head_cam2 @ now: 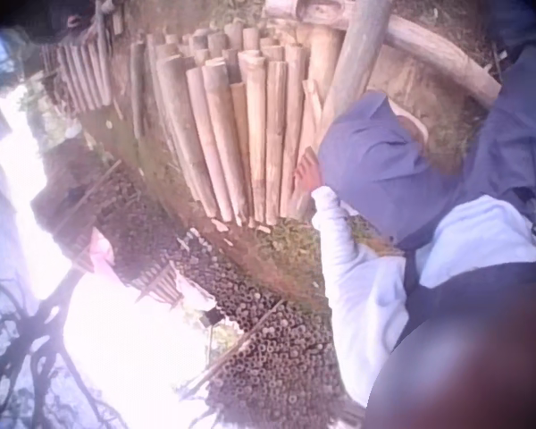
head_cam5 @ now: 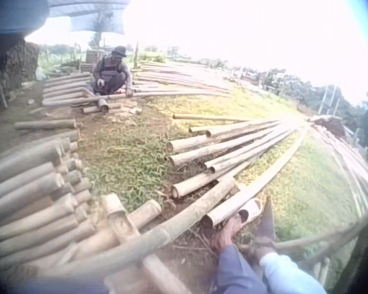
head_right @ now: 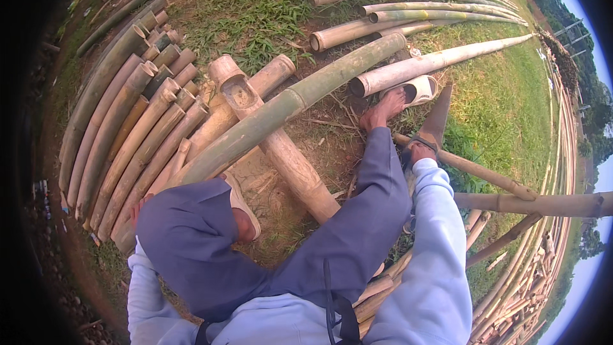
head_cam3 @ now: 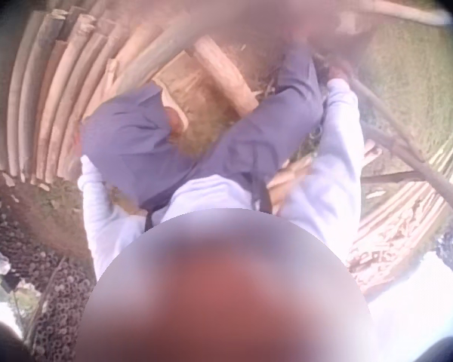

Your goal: The person sits on the ground and uses a hand saw to cut bamboo poles into shorter sections. They hold the bamboo steady with their feet and hands, saw through the pole, and then move the cut pieces aside.

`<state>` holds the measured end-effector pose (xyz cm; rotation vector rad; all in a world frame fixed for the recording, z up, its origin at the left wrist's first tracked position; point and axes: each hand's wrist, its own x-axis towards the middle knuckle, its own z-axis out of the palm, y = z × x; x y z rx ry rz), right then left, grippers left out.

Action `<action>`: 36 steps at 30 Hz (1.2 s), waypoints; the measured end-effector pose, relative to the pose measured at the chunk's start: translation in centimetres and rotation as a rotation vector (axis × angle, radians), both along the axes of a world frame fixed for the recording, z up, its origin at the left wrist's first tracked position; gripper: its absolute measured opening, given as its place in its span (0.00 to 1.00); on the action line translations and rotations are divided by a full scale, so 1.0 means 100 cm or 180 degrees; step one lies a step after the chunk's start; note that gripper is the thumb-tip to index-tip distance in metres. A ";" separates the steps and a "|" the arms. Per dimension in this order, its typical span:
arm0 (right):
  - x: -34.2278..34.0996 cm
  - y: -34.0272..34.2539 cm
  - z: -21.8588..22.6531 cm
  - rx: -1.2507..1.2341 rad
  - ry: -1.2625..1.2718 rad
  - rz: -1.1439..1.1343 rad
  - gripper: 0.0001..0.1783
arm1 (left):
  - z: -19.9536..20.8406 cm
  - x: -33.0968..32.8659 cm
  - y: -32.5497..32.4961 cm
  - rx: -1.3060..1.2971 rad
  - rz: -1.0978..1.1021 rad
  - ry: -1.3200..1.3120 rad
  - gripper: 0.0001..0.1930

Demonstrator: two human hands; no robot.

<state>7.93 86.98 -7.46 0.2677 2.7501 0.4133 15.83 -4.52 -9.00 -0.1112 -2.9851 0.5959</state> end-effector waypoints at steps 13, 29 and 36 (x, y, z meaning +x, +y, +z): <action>-0.092 -0.378 0.152 -0.2790 0.0928 0.2376 0.18 | 0.108 0.016 0.083 0.1018 0.0368 -0.0348 0.47; -0.135 -0.706 0.020 -0.2140 -0.0627 0.4404 0.23 | 0.094 0.043 0.091 0.1455 0.0490 -0.0222 0.47; -0.125 -0.708 0.001 -0.1224 -0.0667 0.4505 0.22 | 0.092 0.044 0.092 0.1917 0.0573 -0.0261 0.48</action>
